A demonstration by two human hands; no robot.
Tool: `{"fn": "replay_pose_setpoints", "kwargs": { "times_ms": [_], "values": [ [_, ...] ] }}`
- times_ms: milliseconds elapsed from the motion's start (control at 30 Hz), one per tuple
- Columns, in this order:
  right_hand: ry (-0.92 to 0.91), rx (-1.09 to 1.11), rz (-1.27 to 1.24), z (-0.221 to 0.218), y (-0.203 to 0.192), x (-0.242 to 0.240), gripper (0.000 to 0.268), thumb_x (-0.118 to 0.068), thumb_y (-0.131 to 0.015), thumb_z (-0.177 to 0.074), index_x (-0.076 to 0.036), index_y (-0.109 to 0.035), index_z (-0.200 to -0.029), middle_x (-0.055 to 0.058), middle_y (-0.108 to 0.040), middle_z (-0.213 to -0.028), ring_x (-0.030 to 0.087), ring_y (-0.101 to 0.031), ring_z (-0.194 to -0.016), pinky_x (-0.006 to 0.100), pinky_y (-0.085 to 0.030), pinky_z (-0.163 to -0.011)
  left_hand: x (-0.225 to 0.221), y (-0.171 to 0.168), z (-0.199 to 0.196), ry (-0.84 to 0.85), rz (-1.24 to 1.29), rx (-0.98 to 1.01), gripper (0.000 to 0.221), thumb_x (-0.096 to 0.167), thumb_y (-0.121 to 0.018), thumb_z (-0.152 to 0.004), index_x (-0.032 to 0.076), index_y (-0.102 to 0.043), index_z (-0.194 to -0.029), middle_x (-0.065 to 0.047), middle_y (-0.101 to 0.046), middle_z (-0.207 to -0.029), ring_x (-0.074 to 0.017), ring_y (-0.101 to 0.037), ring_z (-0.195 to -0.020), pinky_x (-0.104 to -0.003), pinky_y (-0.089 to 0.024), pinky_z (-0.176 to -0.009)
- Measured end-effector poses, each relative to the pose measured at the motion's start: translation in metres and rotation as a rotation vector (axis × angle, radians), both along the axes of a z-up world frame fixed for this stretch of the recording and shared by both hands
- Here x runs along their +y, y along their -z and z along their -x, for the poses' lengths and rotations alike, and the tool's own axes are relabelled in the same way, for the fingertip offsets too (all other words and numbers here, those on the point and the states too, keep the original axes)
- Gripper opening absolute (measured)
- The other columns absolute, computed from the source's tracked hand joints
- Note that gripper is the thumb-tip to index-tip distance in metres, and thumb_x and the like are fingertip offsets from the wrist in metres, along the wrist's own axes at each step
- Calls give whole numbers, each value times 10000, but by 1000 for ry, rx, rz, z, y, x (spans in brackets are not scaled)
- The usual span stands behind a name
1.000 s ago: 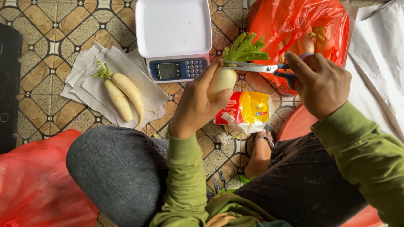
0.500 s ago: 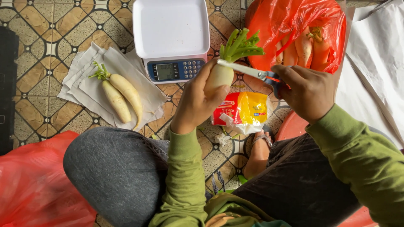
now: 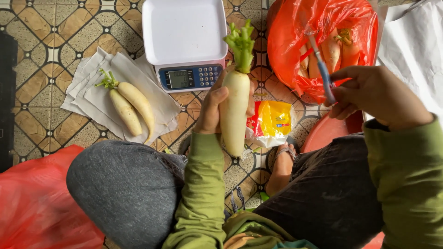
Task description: Trimming the green tops off radishes with scissors and wiping them clean with a tissue.
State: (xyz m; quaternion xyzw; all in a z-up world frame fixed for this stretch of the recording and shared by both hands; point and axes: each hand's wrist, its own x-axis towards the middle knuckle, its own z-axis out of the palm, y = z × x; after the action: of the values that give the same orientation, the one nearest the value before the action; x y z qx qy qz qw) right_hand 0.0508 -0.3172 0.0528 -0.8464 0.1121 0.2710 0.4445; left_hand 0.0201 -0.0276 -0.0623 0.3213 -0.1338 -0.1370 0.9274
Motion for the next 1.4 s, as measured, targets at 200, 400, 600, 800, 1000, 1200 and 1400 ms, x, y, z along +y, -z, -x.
{"fn": "replay_pose_setpoints", "kwargs": {
  "times_ms": [200, 400, 600, 800, 1000, 1200, 1400],
  "values": [
    [28, -181, -30, 13, -11, -24, 165, 60, -556, -1084, 169, -631, -1183, 339, -684, -799, 370, -648, -570, 412, -597, -568, -9, 19, 1, 2, 287, 107, 576, 394, -746, -934, 94, -489, -1354, -136, -652, -957, -187, -605, -694, -288, -519, -594],
    [112, -455, -331, 23, 12, -67, 291, 16, -642, -1041, 66, -558, -1315, 228, -662, -945, 264, -668, -658, 283, -584, -537, -18, 36, -6, -55, 343, 108, 581, 548, -538, -1004, 27, -571, -1260, -159, -654, -936, -200, -589, -722, -293, -472, -605],
    [393, -494, -461, 20, 89, -177, 283, -49, -445, -1088, -139, -497, -1351, 19, -717, -976, 32, -723, -650, 70, -604, -495, -19, 49, -15, 117, 730, 201, 440, 354, -643, -1038, 0, -566, -1287, -185, -711, -1117, -264, -694, -851, -355, -619, -721],
    [891, -630, -380, 85, 145, -184, 65, -180, -617, -1063, -140, -649, -1103, 102, -719, -942, 27, -495, -521, 142, -346, -457, -6, 54, -11, 65, 741, 364, 622, 499, -745, -888, 86, -562, -1315, -85, -513, -1128, -168, -549, -922, -292, -552, -791],
    [1137, -619, 29, 217, 446, -284, 170, -209, -853, -901, -163, -783, -1048, -41, -755, -948, 18, -638, -860, 202, -557, -820, 9, 45, -14, -174, 593, 555, 666, 505, -834, -720, 140, -668, -1252, -12, -724, -1133, -139, -709, -1029, -286, -610, -902],
    [1488, -295, 267, 287, 478, -203, 303, -300, -872, -796, -142, -696, -985, 11, -719, -717, 66, -661, -586, 242, -569, -550, 8, 23, -11, -100, 341, 523, 674, 517, -780, -799, 145, -670, -1350, 62, -706, -1276, -164, -689, -971, -326, -583, -860],
    [1137, -153, 419, 311, 424, -237, 186, -346, -767, -907, -252, -653, -1020, -114, -698, -751, 54, -656, -775, 271, -502, -844, -16, 12, -3, -299, 160, 480, 649, 476, -791, -789, 134, -645, -1321, -60, -616, -993, -153, -629, -843, -284, -570, -734]
  ]
}}
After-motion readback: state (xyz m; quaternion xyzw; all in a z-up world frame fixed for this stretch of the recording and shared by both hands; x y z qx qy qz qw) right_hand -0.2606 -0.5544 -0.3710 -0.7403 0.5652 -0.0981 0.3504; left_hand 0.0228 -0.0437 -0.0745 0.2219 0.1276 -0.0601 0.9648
